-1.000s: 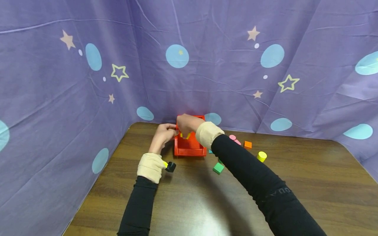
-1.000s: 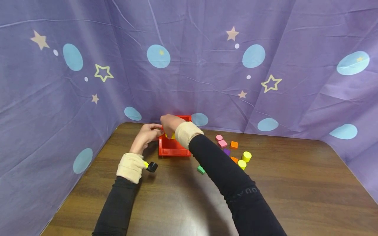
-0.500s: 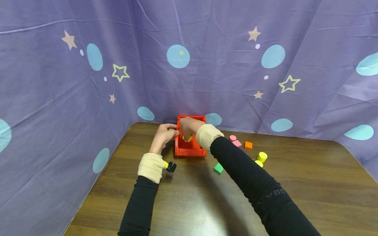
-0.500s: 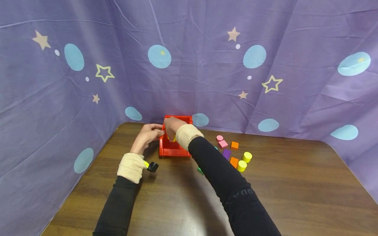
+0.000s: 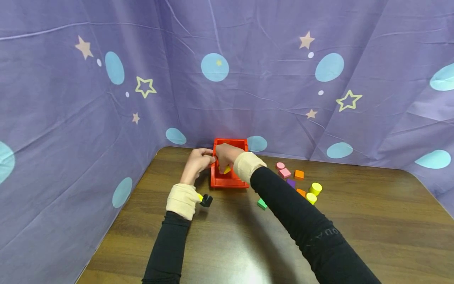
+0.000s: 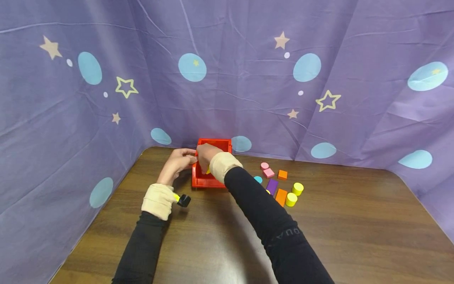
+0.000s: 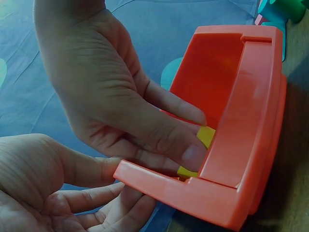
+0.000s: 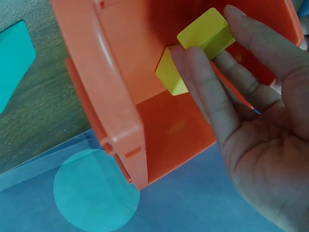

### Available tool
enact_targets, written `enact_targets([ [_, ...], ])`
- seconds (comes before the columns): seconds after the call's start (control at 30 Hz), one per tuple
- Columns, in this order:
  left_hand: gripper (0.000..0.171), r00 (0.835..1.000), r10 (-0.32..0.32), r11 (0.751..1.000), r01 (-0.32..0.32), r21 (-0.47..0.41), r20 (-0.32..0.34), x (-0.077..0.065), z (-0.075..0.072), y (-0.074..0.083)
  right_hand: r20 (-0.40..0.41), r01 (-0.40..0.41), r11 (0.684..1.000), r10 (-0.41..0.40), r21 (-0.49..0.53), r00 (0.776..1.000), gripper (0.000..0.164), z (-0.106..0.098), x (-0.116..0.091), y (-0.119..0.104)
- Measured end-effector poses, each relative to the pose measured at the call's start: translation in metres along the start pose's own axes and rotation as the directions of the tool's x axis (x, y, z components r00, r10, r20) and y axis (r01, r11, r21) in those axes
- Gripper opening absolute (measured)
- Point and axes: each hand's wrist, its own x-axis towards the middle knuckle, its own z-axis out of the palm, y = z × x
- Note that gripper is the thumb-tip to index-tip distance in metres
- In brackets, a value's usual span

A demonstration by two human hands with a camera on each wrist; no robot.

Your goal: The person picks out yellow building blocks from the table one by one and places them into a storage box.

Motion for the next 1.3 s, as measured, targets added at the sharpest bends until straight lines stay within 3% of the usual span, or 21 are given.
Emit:
enact_targets([
  [0.37,0.039,1.000,-0.006,1.000,0.006,-0.002,0.004,-0.001,0.003,0.000,0.022,-0.038,0.998,0.037,0.052,0.999,0.019,0.010,0.006,0.005],
  [1.0,0.037,1.000,0.008,1.000,-0.008,0.007,0.002,-0.001,0.000,-0.001,-0.004,-0.046,0.997,0.046,0.057,0.999,0.022,0.017,0.005,0.004],
  [1.13,0.036,1.000,0.027,1.000,-0.027,0.011,0.005,-0.001,0.000,-0.001,-0.011,-0.034,0.996,0.035,0.084,0.999,0.025,0.018,0.002,0.005],
  [1.3,0.038,1.000,0.001,0.999,-0.001,0.040,0.003,0.000,0.000,-0.001,-0.029,0.000,0.996,0.003,0.084,1.000,0.021,0.020,-0.001,0.006],
])
